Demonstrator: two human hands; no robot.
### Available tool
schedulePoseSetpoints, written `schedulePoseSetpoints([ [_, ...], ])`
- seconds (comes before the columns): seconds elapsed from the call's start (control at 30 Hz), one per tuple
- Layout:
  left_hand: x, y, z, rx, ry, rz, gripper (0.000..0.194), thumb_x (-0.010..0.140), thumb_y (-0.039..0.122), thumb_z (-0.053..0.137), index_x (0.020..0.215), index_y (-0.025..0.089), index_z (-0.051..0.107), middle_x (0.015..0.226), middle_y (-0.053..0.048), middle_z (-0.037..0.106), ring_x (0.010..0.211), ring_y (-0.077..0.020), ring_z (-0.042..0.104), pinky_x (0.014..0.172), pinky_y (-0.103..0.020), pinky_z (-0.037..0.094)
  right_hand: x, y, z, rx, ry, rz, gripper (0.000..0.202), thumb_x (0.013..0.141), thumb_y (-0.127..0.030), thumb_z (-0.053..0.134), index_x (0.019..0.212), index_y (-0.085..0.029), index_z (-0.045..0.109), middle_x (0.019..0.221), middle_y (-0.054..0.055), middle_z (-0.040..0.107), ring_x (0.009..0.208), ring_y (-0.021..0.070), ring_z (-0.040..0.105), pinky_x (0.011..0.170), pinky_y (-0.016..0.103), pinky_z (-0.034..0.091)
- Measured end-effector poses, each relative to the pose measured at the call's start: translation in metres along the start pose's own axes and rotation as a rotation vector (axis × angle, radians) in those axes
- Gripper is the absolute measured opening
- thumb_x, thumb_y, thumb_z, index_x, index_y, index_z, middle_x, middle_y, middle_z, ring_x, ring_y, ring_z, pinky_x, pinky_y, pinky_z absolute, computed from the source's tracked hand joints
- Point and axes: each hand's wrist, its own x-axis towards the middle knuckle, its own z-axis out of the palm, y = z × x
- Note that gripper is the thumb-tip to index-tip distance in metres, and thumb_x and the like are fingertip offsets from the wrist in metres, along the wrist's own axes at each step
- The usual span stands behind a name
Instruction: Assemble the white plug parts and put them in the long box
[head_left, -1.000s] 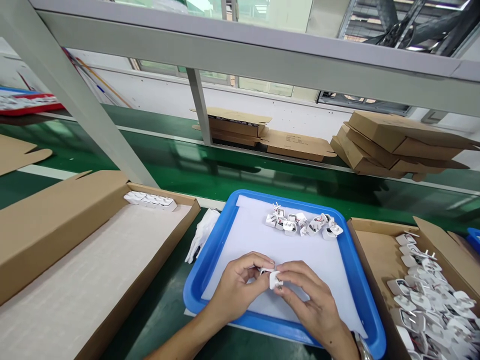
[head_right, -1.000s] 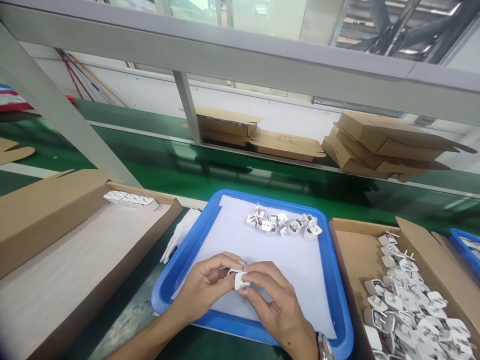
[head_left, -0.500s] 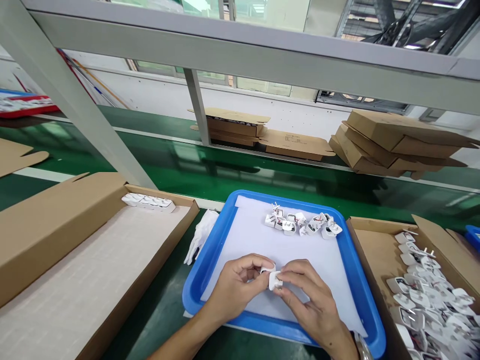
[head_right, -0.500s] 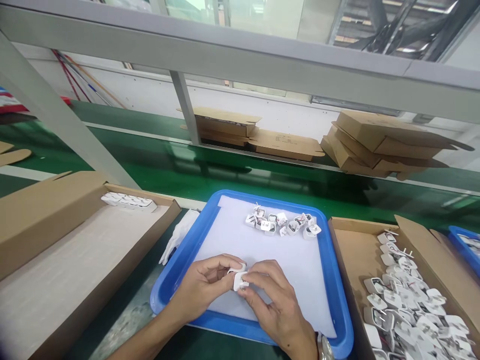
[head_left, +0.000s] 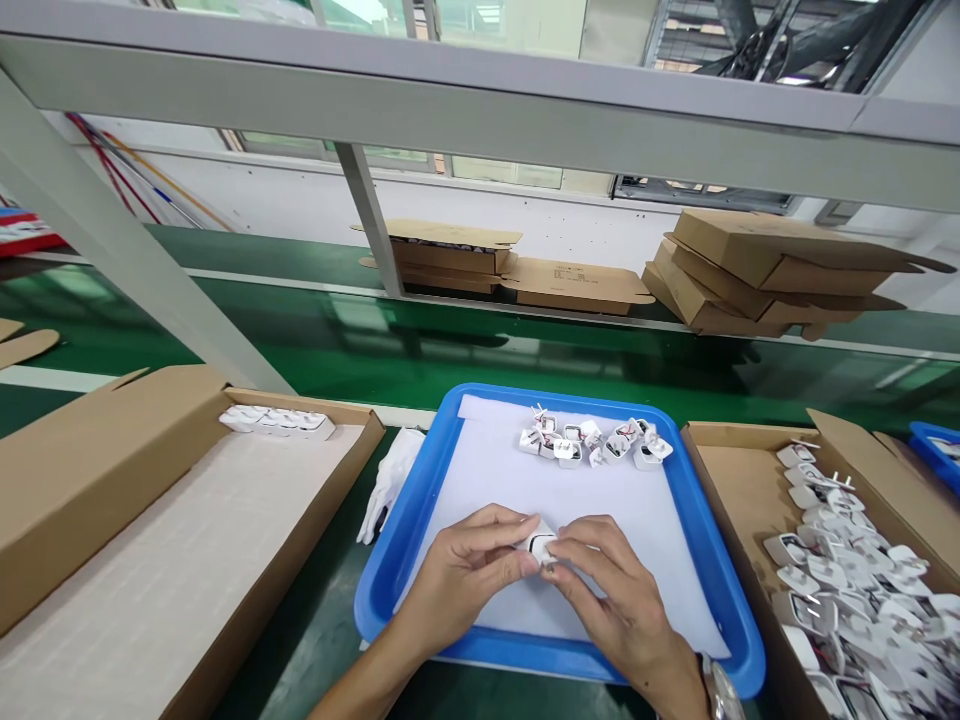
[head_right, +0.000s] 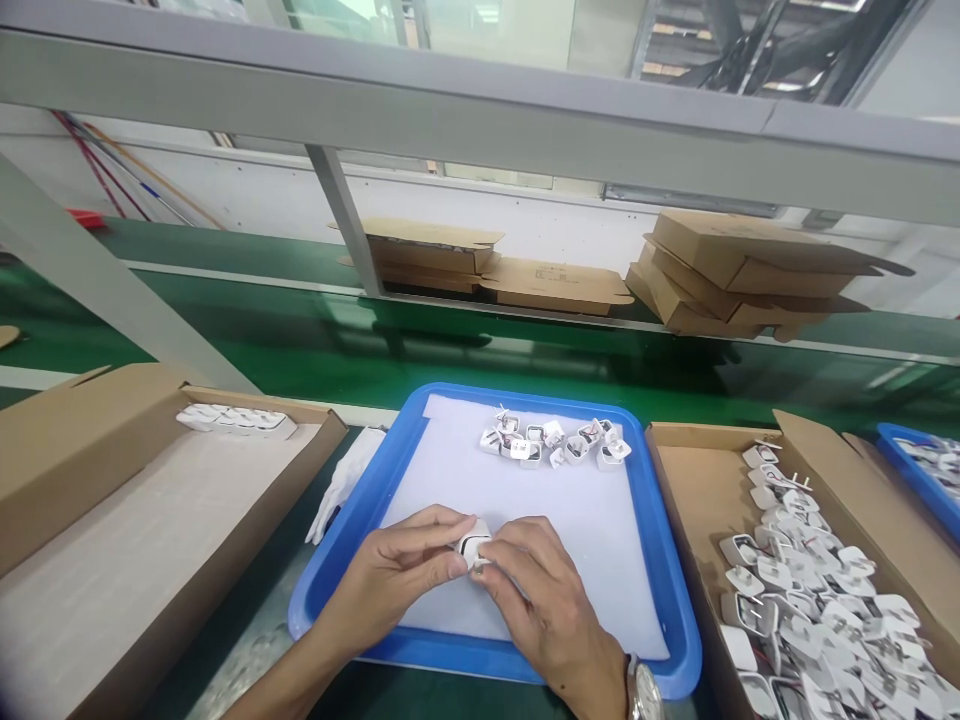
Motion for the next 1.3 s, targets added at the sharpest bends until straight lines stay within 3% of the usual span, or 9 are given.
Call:
schedulePoseSetpoints([
  [0.2, 0.0, -0.001, 0.004, 0.002, -0.028, -0.017, 0.028, 0.087, 0.023, 0.08, 0.114, 0.03, 0.082, 0.101, -0.007, 0.077, 0.096, -0.021, 0.072, 0.086, -0.029, 0.06, 0.0, 0.001, 0.0, 0.066, 0.005, -0.022, 0.04, 0.097, -0.004, 0.065, 0.132, -0.024, 0.064, 0.109, 0.01, 0.068, 0.099, 0.0223, 0.062, 0.085, 0.037, 0.057],
  [0.37, -0.004, 0.002, 0.006, 0.014, -0.039, 0.088, 0.03, 0.092, 0.018, 0.074, 0.118, 0.031, 0.081, 0.106, -0.008, 0.075, 0.094, -0.0196, 0.071, 0.078, -0.027, 0.059, 0.003, 0.001, -0.007, 0.454, -0.04, 0.403, 0.038, 0.097, -0.023, 0.071, 0.132, -0.038, 0.065, 0.12, 0.003, 0.065, 0.114, 0.0191, 0.065, 0.1, 0.033, 0.058],
  [0.47, -0.006, 0.003, 0.007, 0.068, -0.056, 0.148, 0.033, 0.093, 0.015, 0.072, 0.12, 0.031, 0.08, 0.111, -0.01, 0.072, 0.095, -0.0206, 0.07, 0.074, -0.027, 0.059, 0.004, 0.002, -0.009, 0.65, -0.074, 0.615, 0.034, 0.095, -0.033, 0.074, 0.128, -0.037, 0.068, 0.127, 0.002, 0.066, 0.123, 0.0207, 0.064, 0.111, 0.038, 0.053],
  [0.6, -0.007, 0.004, 0.007, 0.144, -0.05, 0.209, 0.036, 0.094, 0.012, 0.07, 0.123, 0.031, 0.078, 0.112, -0.011, 0.071, 0.101, -0.0217, 0.07, 0.08, -0.028, 0.06, 0.003, 0.004, -0.007, 0.721, -0.11, 0.759, 0.036, 0.091, -0.04, 0.078, 0.126, -0.033, 0.072, 0.126, 0.003, 0.072, 0.12, 0.0239, 0.069, 0.108, 0.04, 0.055],
  [0.73, -0.007, 0.003, 0.008, 0.159, -0.052, 0.244, 0.039, 0.093, 0.011, 0.07, 0.125, 0.032, 0.077, 0.114, -0.01, 0.071, 0.105, -0.0211, 0.07, 0.087, -0.029, 0.06, 0.005, 0.003, -0.009, 0.667, -0.125, 0.707, 0.034, 0.095, -0.04, 0.073, 0.129, -0.033, 0.072, 0.12, 0.003, 0.074, 0.113, 0.0218, 0.07, 0.103, 0.036, 0.057],
  [0.87, -0.009, 0.002, 0.008, 0.136, -0.043, 0.228, 0.036, 0.093, 0.011, 0.07, 0.123, 0.03, 0.078, 0.112, -0.01, 0.07, 0.101, -0.0203, 0.069, 0.082, -0.028, 0.061, 0.007, 0.0, -0.011, 0.543, -0.124, 0.568, 0.033, 0.1, -0.036, 0.068, 0.132, -0.031, 0.07, 0.115, 0.005, 0.072, 0.109, 0.0199, 0.068, 0.097, 0.032, 0.057],
  [1.0, -0.01, 0.0, 0.01, 0.088, -0.051, 0.218, 0.033, 0.093, 0.012, 0.07, 0.12, 0.029, 0.079, 0.11, -0.01, 0.068, 0.097, -0.0203, 0.068, 0.079, -0.029, 0.062, 0.005, -0.003, -0.011, 0.48, -0.124, 0.523, 0.032, 0.102, -0.03, 0.064, 0.134, -0.03, 0.067, 0.115, 0.006, 0.071, 0.107, 0.0195, 0.068, 0.089, 0.03, 0.058],
  [1.17, -0.011, -0.001, 0.014, 0.103, 0.017, 0.196, 0.025, 0.094, 0.015, 0.07, 0.114, 0.027, 0.08, 0.105, -0.009, 0.067, 0.088, -0.0167, 0.066, 0.074, -0.025, 0.059, 0.003, -0.003, -0.008, 0.471, -0.12, 0.499, 0.034, 0.101, -0.024, 0.064, 0.135, -0.03, 0.066, 0.113, 0.004, 0.071, 0.104, 0.0174, 0.068, 0.092, 0.03, 0.057],
  [1.3, -0.011, 0.001, 0.013, 0.108, 0.003, 0.162, 0.021, 0.095, 0.017, 0.07, 0.112, 0.025, 0.08, 0.102, -0.009, 0.066, 0.085, -0.0171, 0.064, 0.071, -0.027, 0.057, 0.002, -0.003, -0.005, 0.572, -0.121, 0.526, 0.036, 0.101, -0.025, 0.065, 0.136, -0.031, 0.066, 0.118, 0.004, 0.07, 0.111, 0.0168, 0.068, 0.102, 0.031, 0.056],
])
